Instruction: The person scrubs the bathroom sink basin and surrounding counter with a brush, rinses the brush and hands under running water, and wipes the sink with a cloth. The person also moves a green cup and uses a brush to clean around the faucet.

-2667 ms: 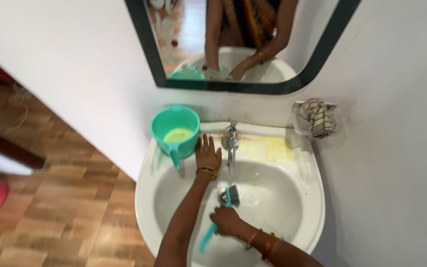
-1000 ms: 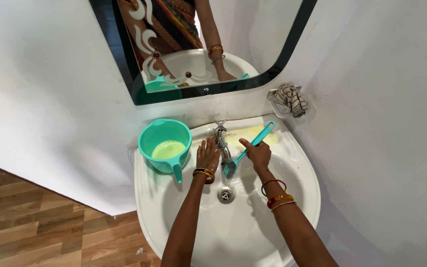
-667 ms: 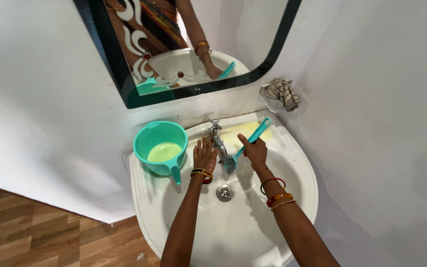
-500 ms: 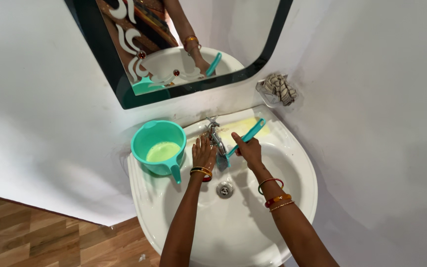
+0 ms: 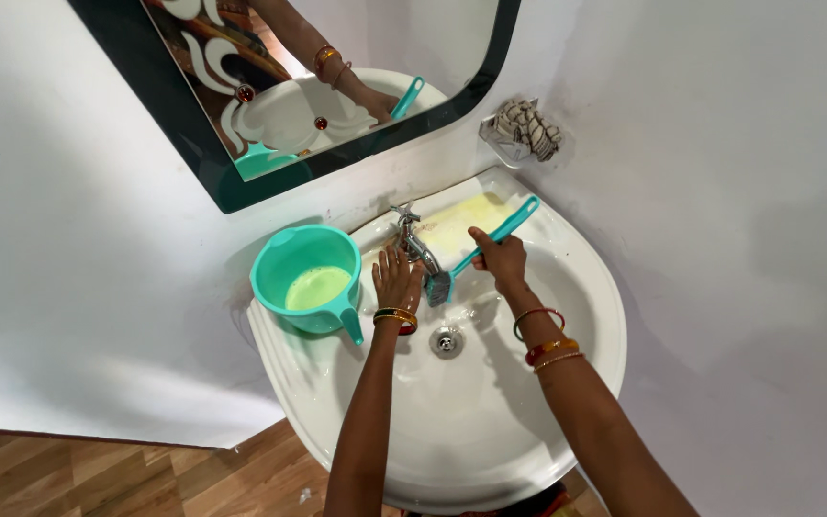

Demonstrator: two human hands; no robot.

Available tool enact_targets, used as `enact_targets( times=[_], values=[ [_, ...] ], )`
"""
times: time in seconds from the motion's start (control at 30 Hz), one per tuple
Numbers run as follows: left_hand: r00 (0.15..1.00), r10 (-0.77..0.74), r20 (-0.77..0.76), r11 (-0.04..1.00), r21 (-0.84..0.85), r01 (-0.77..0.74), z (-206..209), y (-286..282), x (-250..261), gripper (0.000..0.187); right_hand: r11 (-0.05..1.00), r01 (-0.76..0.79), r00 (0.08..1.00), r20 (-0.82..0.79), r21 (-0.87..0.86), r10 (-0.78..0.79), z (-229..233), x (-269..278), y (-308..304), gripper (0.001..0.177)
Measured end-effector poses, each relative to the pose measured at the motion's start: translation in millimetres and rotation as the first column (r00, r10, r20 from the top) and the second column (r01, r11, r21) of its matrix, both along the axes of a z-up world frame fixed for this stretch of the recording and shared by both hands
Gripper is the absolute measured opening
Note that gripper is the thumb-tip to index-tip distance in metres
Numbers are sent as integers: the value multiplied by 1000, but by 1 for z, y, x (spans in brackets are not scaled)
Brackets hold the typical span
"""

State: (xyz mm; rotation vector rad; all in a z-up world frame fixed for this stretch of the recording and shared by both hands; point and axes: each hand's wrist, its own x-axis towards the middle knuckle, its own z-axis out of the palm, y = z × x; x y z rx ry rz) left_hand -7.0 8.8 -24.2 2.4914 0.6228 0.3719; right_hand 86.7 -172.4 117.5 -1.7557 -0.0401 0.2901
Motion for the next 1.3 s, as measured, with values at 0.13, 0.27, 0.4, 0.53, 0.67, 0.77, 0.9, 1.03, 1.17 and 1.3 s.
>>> enact_targets(
  times=[0.13,0.27,0.4,0.53,0.67,0.77,0.9,1.03,1.17,1.3],
  values=[
    [1000,-2,13,999,-41,3,-1,-1,1,77,997,8,998,62,-78,-4,9,2,2,44],
    [1000,-22,-6,997,-80,21,4,5,1,77,981,-21,991,124,-194,46,23,2,13,48],
    [998,-24,-55,998,-59,21,5,1,0,79,948,-70,977,169,-310,128,17,-2,-7,46],
    [998,-15,-62,990,-137,6,11,0,2,84,932,-86,963,211,-352,169,-7,-9,-44,34],
    [996,-7,-92,993,-115,-4,14,-6,-1,84,966,-84,978,164,-246,127,-38,-24,-70,30],
    [991,3,-131,996,-86,-14,16,-3,3,82,988,-84,967,230,-126,112,-41,-28,-75,27],
    [989,-6,-150,994,-113,-11,6,3,12,81,998,-47,885,466,47,20,-27,-22,-80,16],
    [988,-3,-151,985,-172,-23,-6,10,19,78,967,-239,869,465,93,170,-26,-5,-46,9],
    [996,5,-92,983,-185,-22,-9,11,17,75,907,-406,850,410,113,330,-37,17,4,8],
    [997,0,-82,988,-151,-13,0,11,18,75,948,-243,833,456,-204,312,-21,47,-2,7]
  ],
)
